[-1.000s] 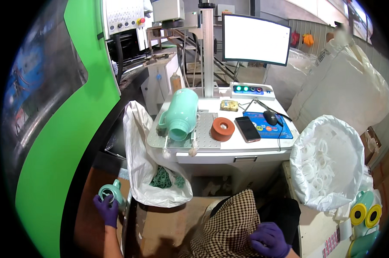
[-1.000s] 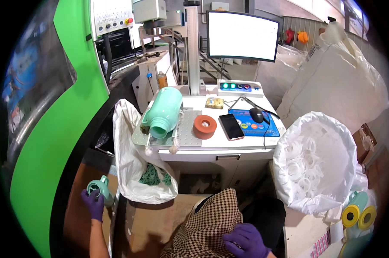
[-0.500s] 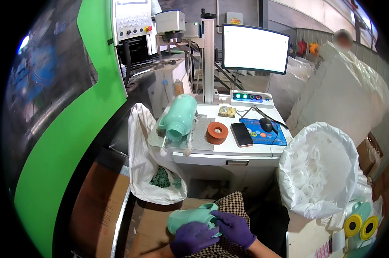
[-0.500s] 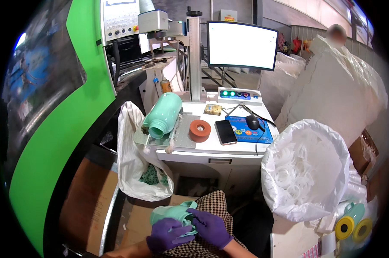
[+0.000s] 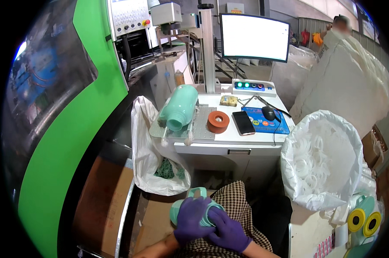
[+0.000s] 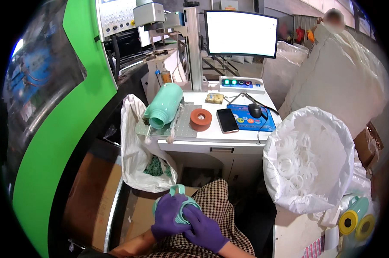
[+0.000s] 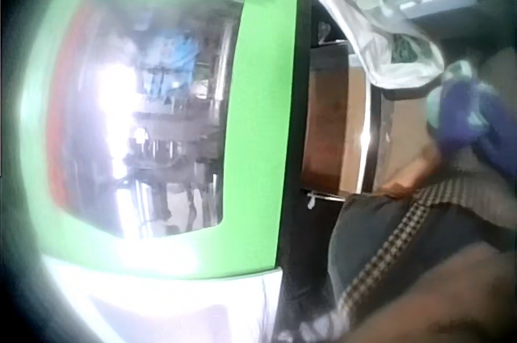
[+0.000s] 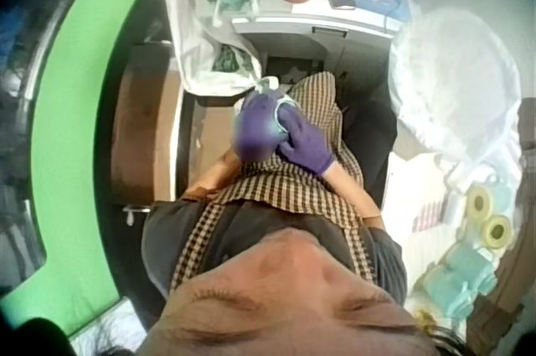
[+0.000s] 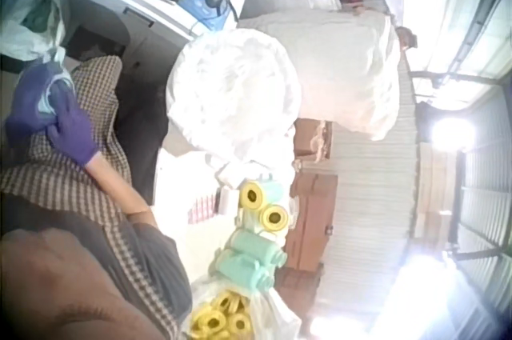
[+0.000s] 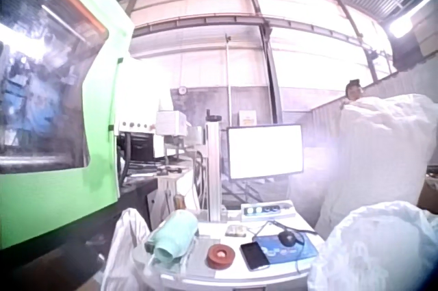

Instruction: The person sits on the floor and repeatedly picks up light green plastic containers and yellow lids. They wipe the containers with a white cloth, attach the lids, and place the finished units into a white bag. The process is repeated for multiple containers.

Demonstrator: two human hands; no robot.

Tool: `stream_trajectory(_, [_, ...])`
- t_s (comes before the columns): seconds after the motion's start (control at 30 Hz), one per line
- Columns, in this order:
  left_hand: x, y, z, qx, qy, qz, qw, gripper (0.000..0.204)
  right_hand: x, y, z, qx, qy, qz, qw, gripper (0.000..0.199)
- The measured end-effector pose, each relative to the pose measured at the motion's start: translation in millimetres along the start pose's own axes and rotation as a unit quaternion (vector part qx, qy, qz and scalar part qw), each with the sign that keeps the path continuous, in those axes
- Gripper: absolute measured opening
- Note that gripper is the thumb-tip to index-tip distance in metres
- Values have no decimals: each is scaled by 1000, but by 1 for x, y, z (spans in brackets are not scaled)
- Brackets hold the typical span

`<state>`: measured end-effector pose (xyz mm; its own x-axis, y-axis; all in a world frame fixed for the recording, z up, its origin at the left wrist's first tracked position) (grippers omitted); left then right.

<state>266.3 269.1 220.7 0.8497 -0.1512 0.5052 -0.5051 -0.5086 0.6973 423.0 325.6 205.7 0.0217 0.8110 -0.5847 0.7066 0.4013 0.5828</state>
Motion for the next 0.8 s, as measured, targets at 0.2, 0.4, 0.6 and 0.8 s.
stream_trajectory(0.2, [19, -26, 19, -70, -70, -80, 992, 71, 35, -29, 43, -181, -73, 62, 979, 52])
stream_trajectory(0.4, [6, -32, 3, -67, -74, -55, 994, 68, 20, 6, 19, -129, -165, -94, 973, 52])
stream_trajectory(0.6, [0, -46, -19, -75, -134, 2, 988, 75, 20, 33, 27, -60, -117, -66, 989, 31])
stream_trajectory(0.8, [-1, -40, -13, -120, -148, -46, 981, 85, 20, 17, 34, -35, -213, -150, 965, 15])
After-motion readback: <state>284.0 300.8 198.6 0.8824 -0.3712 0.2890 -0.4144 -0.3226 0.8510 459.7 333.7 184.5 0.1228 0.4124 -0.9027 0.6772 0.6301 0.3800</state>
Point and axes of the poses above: each hand's wrist, its own z-axis away from the middle knuckle, its own y-axis out of the back of the hand, x = y × z, the point moved 3 cm from there along -z, towards the middle knuckle, and after that the axes turned 8 degrees about y, right-handed, at the moved point
